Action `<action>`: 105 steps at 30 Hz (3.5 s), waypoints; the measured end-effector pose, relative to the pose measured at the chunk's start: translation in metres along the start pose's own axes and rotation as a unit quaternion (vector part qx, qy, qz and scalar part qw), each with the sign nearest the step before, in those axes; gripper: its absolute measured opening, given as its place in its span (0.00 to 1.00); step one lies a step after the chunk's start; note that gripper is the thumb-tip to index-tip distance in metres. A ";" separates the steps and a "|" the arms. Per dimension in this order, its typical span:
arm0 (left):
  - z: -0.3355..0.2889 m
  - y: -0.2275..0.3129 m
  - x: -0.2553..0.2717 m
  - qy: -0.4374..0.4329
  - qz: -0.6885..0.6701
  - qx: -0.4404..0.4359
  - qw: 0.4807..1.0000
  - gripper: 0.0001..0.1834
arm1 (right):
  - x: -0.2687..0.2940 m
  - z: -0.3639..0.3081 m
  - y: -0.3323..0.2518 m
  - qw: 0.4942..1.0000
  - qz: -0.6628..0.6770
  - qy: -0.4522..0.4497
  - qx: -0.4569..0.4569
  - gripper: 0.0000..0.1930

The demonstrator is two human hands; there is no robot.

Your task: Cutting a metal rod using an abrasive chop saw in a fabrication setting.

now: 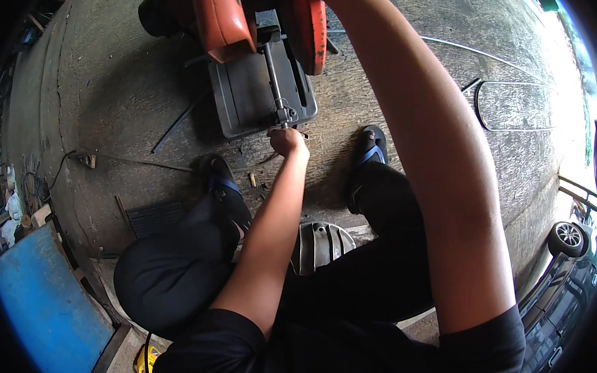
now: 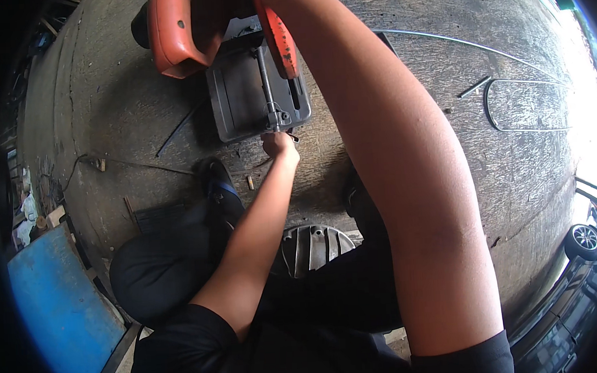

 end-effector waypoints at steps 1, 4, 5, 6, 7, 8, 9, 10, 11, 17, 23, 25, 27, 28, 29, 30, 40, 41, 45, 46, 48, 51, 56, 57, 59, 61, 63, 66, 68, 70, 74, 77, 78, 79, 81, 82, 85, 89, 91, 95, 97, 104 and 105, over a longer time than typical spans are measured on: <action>-0.011 -0.003 -0.003 -0.005 0.034 -0.006 0.999 0.24 | 0.000 0.002 0.004 1.000 -0.011 0.007 0.005 0.22; -0.009 -0.006 -0.003 0.080 0.072 -0.036 0.993 0.28 | 0.007 -0.005 -0.008 1.000 0.008 0.003 0.000 0.22; 0.009 -0.012 0.003 0.135 0.048 -0.066 0.988 0.27 | 0.005 -0.008 -0.020 0.999 0.042 -0.008 -0.010 0.21; 0.016 -0.018 0.004 0.179 0.024 -0.094 0.979 0.27 | 0.001 -0.002 -0.015 0.999 0.044 -0.007 -0.008 0.21; 0.010 -0.020 -0.001 0.163 0.025 -0.091 0.982 0.27 | 0.001 0.007 0.021 0.961 0.259 0.028 -0.091 0.20; 0.024 -0.031 0.007 0.034 -0.174 0.069 0.982 0.25 | -0.010 0.002 0.054 0.861 0.475 0.056 -0.173 0.19; 0.028 -0.033 0.006 -0.103 -0.364 0.224 0.898 0.24 | 0.000 -0.013 0.077 0.893 0.379 0.075 -0.232 0.18; 0.029 -0.032 0.005 -0.160 -0.462 0.255 0.834 0.22 | 0.010 -0.025 0.119 0.973 0.087 0.028 -0.211 0.18; 0.036 -0.026 0.004 -0.177 -0.452 0.300 0.821 0.21 | 0.012 -0.042 0.166 0.961 -0.214 -0.019 -0.172 0.20; 0.026 -0.018 0.017 -0.066 -0.410 0.302 0.858 0.16 | -0.038 -0.233 0.186 0.813 -0.294 -0.469 -0.182 0.17; 0.031 -0.029 0.016 -0.112 -0.260 0.161 0.945 0.13 | -0.082 -0.254 0.162 0.779 -0.383 -0.466 -0.172 0.13; 0.030 -0.032 0.020 -0.140 -0.276 0.206 0.928 0.12 | -0.081 -0.252 0.170 0.780 -0.384 -0.463 -0.170 0.12; 0.027 -0.034 0.017 -0.147 -0.446 0.329 0.820 0.14 | -0.081 -0.253 0.179 0.782 -0.385 -0.460 -0.170 0.11; 0.028 -0.031 0.013 -0.131 -0.471 0.345 0.801 0.16 | -0.080 -0.254 0.183 0.803 -0.375 -0.423 -0.186 0.10; 0.025 -0.032 0.013 -0.129 -0.470 0.346 0.802 0.16 | -0.078 -0.256 0.188 0.823 -0.366 -0.385 -0.203 0.09; 0.031 -0.036 0.018 -0.116 -0.370 0.271 0.881 0.17 | -0.077 -0.258 0.190 0.832 -0.343 -0.383 -0.208 0.08; 0.007 -0.019 0.040 -0.013 -0.151 -0.077 0.986 0.21 | -0.089 -0.273 0.239 0.858 -0.263 -0.366 -0.246 0.09; 0.004 -0.019 0.037 -0.016 -0.149 -0.074 0.986 0.21 | -0.086 -0.275 0.242 0.856 -0.266 -0.366 -0.250 0.09; 0.028 -0.016 0.043 -0.018 -0.247 -0.007 0.969 0.25 | -0.088 -0.269 0.214 0.827 -0.305 -0.393 -0.260 0.13; 0.037 -0.022 0.042 0.011 -0.282 0.099 0.954 0.24 | -0.089 -0.271 0.206 0.802 -0.327 -0.419 -0.271 0.16; 0.042 -0.026 0.042 -0.042 -0.350 0.237 0.905 0.21 | -0.091 -0.282 0.190 0.802 -0.416 -0.382 -0.197 0.19; 0.047 -0.009 0.045 -0.037 -0.477 0.337 0.811 0.18 | -0.105 -0.285 0.170 0.752 -0.426 -0.431 -0.260 0.29; 0.036 0.012 0.037 -0.068 -0.474 0.195 0.856 0.16 | -0.089 -0.283 0.216 0.836 -0.269 -0.327 -0.349 0.10; 0.032 0.016 0.037 -0.051 -0.469 0.183 0.862 0.16 | -0.091 -0.285 0.219 0.836 -0.269 -0.329 -0.348 0.10; 0.023 0.026 0.032 -0.010 -0.409 0.172 0.896 0.15 | -0.091 -0.286 0.226 0.847 -0.265 -0.290 -0.357 0.11; 0.017 0.032 0.037 0.012 -0.343 0.126 0.931 0.14 | -0.094 -0.290 0.230 0.848 -0.246 -0.293 -0.366 0.12; 0.017 0.028 0.038 0.015 -0.327 0.117 0.938 0.14 | -0.097 -0.294 0.231 0.858 -0.210 -0.285 -0.371 0.12; 0.007 0.036 0.042 0.023 -0.241 0.000 0.970 0.17 | -0.104 -0.296 0.241 0.874 -0.161 -0.279 -0.364 0.17; 0.001 0.034 0.036 0.020 -0.213 -0.025 0.977 0.17 | -0.101 -0.296 0.248 0.886 -0.124 -0.272 -0.354 0.21; -0.002 0.035 0.037 0.026 -0.175 -0.053 0.983 0.19 | -0.102 -0.299 0.251 0.879 -0.052 -0.281 -0.381 0.22; 0.012 0.021 0.038 0.108 -0.112 -0.163 0.974 0.21 | -0.109 -0.297 0.242 0.876 -0.021 -0.305 -0.373 0.22; -0.001 0.026 0.033 0.047 -0.181 -0.099 0.977 0.20 | -0.100 -0.294 0.245 0.881 -0.015 -0.306 -0.360 0.22; 0.002 0.028 0.034 0.020 -0.212 -0.052 0.976 0.18 | -0.099 -0.292 0.247 0.886 -0.029 -0.311 -0.342 0.21; 0.015 0.026 0.038 0.020 -0.211 -0.055 0.976 0.18 | -0.099 -0.291 0.248 0.887 -0.027 -0.310 -0.341 0.21; 0.035 0.027 0.038 -0.136 -0.468 0.069 0.870 0.19 | -0.100 -0.288 0.246 0.862 -0.160 -0.365 -0.314 0.21; 0.031 0.040 0.042 -0.123 -0.425 0.026 0.896 0.20 | -0.099 -0.286 0.242 0.857 -0.202 -0.374 -0.290 0.21; 0.022 0.045 0.043 -0.179 -0.330 -0.077 0.923 0.19 | -0.099 -0.285 0.225 0.846 -0.214 -0.370 -0.319 0.22; 0.018 0.047 0.041 -0.165 -0.296 -0.076 0.938 0.20 | -0.109 -0.295 0.250 0.869 -0.148 -0.343 -0.325 0.17; 0.018 0.042 0.040 -0.174 -0.304 -0.099 0.931 0.19 | -0.111 -0.300 0.261 0.885 -0.142 -0.311 -0.317 0.16; 0.013 0.039 0.043 -0.122 -0.201 -0.162 0.958 0.16 | -0.117 -0.304 0.264 0.896 -0.048 -0.323 -0.301 0.20; 0.006 0.043 0.042 -0.086 -0.171 -0.217 0.957 0.16 | -0.117 -0.304 0.260 0.917 0.028 -0.269 -0.292 0.17; 0.012 0.046 0.048 -0.121 -0.106 -0.285 0.945 0.19 | -0.120 -0.302 0.254 0.892 0.005 -0.339 -0.298 0.20; 0.014 0.047 0.041 -0.129 -0.128 -0.235 0.955 0.20 | -0.120 -0.300 0.260 0.902 -0.015 -0.322 -0.289 0.20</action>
Point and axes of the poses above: each hand's wrist, its own z-axis towards the middle knuckle, its own x-axis out of the back of the hand, y = z × x, the point moved 3 cm from there along z, towards the middle knuckle, and after that the axes turned 5 degrees about z, right-handed, at the moved point
